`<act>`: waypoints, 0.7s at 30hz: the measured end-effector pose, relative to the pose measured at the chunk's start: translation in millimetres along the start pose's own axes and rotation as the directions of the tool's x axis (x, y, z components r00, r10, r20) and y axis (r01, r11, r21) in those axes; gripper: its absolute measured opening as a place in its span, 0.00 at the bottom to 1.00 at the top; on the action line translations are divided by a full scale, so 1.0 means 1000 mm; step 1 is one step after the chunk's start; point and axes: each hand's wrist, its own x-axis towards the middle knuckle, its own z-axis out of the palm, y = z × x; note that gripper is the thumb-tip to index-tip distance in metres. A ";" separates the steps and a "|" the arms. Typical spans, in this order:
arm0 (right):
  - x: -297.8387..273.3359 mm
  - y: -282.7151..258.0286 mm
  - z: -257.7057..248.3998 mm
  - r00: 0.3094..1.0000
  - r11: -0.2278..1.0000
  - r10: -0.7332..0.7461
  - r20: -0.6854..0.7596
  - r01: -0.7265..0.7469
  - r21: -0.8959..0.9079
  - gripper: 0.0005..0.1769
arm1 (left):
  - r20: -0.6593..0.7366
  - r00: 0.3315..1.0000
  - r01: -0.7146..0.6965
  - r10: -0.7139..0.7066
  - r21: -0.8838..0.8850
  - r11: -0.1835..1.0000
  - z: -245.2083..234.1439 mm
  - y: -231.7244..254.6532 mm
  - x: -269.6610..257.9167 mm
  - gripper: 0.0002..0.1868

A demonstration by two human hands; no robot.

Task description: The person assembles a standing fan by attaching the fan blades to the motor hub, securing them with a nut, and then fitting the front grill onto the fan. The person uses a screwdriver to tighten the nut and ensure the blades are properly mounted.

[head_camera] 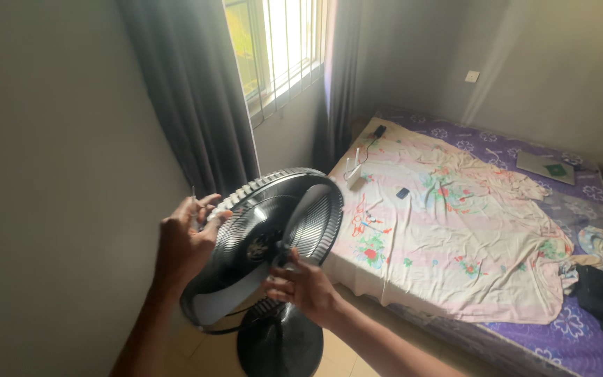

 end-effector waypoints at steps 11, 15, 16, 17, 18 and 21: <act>-0.113 -0.070 -0.128 0.980 0.923 -0.199 0.007 0.190 -0.334 0.24 | 0.288 0.908 0.405 -0.303 -0.427 0.808 0.157 0.057 -0.052 0.23; -0.144 -0.093 -0.175 0.957 0.818 -0.286 -0.039 0.223 -0.531 0.20 | 0.508 0.772 0.624 -0.381 -0.492 0.608 0.255 0.079 -0.093 0.22; -0.153 -0.094 -0.185 0.951 0.790 -0.309 -0.029 0.239 -0.565 0.20 | 0.524 0.779 0.600 -0.344 -0.466 0.650 0.272 0.086 -0.105 0.23; -0.163 -0.092 -0.195 0.948 0.760 -0.317 -0.008 0.249 -0.600 0.19 | 0.542 0.783 0.574 -0.306 -0.440 0.691 0.286 0.094 -0.117 0.26; -0.169 -0.093 -0.203 0.945 0.727 -0.326 0.016 0.262 -0.635 0.18 | 0.569 0.764 0.603 -0.303 -0.465 0.648 0.300 0.102 -0.124 0.27; -0.181 -0.094 -0.224 0.945 0.717 -0.321 0.067 0.289 -0.635 0.16 | 0.643 0.709 0.676 -0.290 -0.501 0.541 0.334 0.123 -0.142 0.28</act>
